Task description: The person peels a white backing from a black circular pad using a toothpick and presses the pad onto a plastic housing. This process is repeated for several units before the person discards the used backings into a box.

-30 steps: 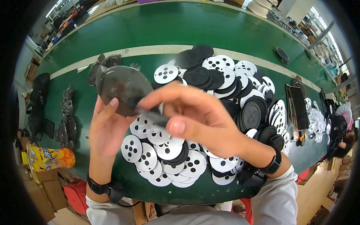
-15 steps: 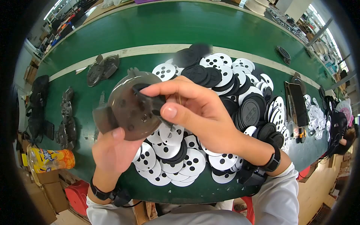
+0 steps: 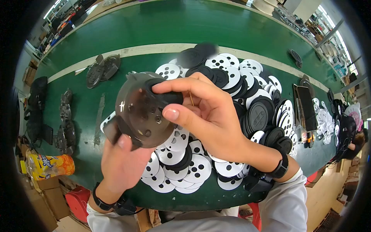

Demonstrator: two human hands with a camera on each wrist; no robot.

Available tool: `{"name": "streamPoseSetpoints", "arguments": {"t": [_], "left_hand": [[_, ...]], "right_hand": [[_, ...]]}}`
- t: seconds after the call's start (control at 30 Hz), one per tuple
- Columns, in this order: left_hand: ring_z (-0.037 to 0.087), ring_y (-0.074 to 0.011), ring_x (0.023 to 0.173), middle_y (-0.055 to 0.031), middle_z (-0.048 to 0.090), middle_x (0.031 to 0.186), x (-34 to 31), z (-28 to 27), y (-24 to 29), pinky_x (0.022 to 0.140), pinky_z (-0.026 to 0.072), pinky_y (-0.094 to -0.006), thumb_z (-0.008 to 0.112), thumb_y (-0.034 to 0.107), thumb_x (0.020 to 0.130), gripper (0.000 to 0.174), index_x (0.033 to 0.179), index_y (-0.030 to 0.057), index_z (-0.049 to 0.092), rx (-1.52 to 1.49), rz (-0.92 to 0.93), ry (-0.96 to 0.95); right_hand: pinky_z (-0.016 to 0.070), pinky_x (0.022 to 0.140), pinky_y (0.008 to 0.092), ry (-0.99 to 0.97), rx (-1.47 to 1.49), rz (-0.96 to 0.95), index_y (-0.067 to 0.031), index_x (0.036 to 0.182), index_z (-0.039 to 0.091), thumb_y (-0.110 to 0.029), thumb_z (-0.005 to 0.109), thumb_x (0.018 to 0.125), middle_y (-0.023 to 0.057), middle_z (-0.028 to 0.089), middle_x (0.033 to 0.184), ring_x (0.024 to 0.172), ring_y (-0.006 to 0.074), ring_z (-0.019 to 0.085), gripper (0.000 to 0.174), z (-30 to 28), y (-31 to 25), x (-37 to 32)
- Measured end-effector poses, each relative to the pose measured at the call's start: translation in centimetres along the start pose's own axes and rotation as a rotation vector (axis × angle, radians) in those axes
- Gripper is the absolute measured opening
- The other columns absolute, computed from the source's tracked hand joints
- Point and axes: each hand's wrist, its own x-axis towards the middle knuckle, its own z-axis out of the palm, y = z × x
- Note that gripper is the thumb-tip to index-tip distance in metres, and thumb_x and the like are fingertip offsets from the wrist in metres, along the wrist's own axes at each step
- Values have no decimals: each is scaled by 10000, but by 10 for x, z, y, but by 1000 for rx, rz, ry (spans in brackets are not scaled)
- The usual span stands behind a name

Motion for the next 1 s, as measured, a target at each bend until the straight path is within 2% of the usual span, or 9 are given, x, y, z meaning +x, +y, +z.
{"name": "streamPoseSetpoints", "arguments": {"t": [0.03, 0.07, 0.17, 0.23, 0.37, 0.43, 0.6, 0.8, 1.0], "left_hand": [[324, -206, 1230, -113, 310, 1319, 0, -1, -3, 1011, 275, -362, 454, 223, 886, 591, 1357, -26, 198, 101, 20, -67], [292, -178, 1227, -99, 270, 1330, 0, -4, -4, 1002, 255, -332, 446, 212, 889, 597, 1367, -27, 179, 217, 56, -103], [289, -180, 1227, -102, 263, 1322, 0, 0, -7, 1006, 245, -328, 440, 200, 886, 606, 1372, -29, 159, 169, 97, -107], [292, -180, 1225, -106, 258, 1323, 0, -2, -8, 1007, 244, -328, 435, 191, 885, 609, 1374, -31, 148, 182, 103, -114], [293, -187, 1223, -110, 232, 1331, 1, -4, -11, 1007, 243, -334, 429, 174, 882, 621, 1379, -37, 121, 236, 120, -141], [291, -191, 1222, -111, 230, 1329, 1, -2, -12, 1004, 246, -338, 433, 176, 882, 625, 1379, -38, 120, 223, 119, -133], [297, -200, 1211, -111, 235, 1313, 0, -5, -14, 994, 261, -343, 445, 177, 880, 635, 1378, -41, 117, 384, 138, -146], [317, -191, 1185, -113, 223, 1315, 1, -5, -20, 981, 274, -330, 455, 175, 882, 637, 1376, -36, 114, 323, 161, -132], [342, -183, 1178, -122, 296, 1282, 0, -2, -20, 982, 287, -328, 465, 135, 884, 605, 1364, -20, 132, 206, 143, -152]], "right_hand": [[270, 550, 169, 69, 94, 38, -20, 1074, 598, -83, 644, 799, -17, 394, 844, 634, 32, 311, 286, 2, 0, 0], [270, 550, 169, 69, 93, 39, -20, 1074, 598, -83, 644, 799, -17, 394, 844, 634, 32, 311, 286, 3, 0, 0], [252, 533, 172, 60, 125, 42, -31, 1066, 601, -87, 663, 784, -27, 366, 801, 611, 28, 291, 294, 1, 0, -1], [243, 521, 174, -13, -154, -74, -46, 1069, 603, -78, 672, 774, -39, 334, 766, 593, 24, 285, 305, -3, 3, -2], [235, 510, 176, -6, -129, -73, -61, 1065, 607, -76, 682, 762, -47, 319, 748, 566, 24, 275, 312, -1, 2, -2], [238, 581, 198, 0, -147, 36, 21, 1095, 566, -321, 684, 769, -3, 445, 837, 683, 62, 325, 487, -1, -2, -3], [222, 534, 181, -2, -205, 18, 12, 1103, 568, -269, 704, 757, -11, 417, 835, 647, 47, 307, 465, -1, -3, -6], [212, 490, 173, 1, -345, -86, -7, 1092, 588, -246, 741, 716, -12, 369, 822, 611, 40, 288, 471, -3, -2, -5], [228, 483, 178, -13, -495, -200, -28, 1085, 602, -257, 748, 700, -1, 366, 827, 597, 48, 289, 471, -4, -7, -4]]}}
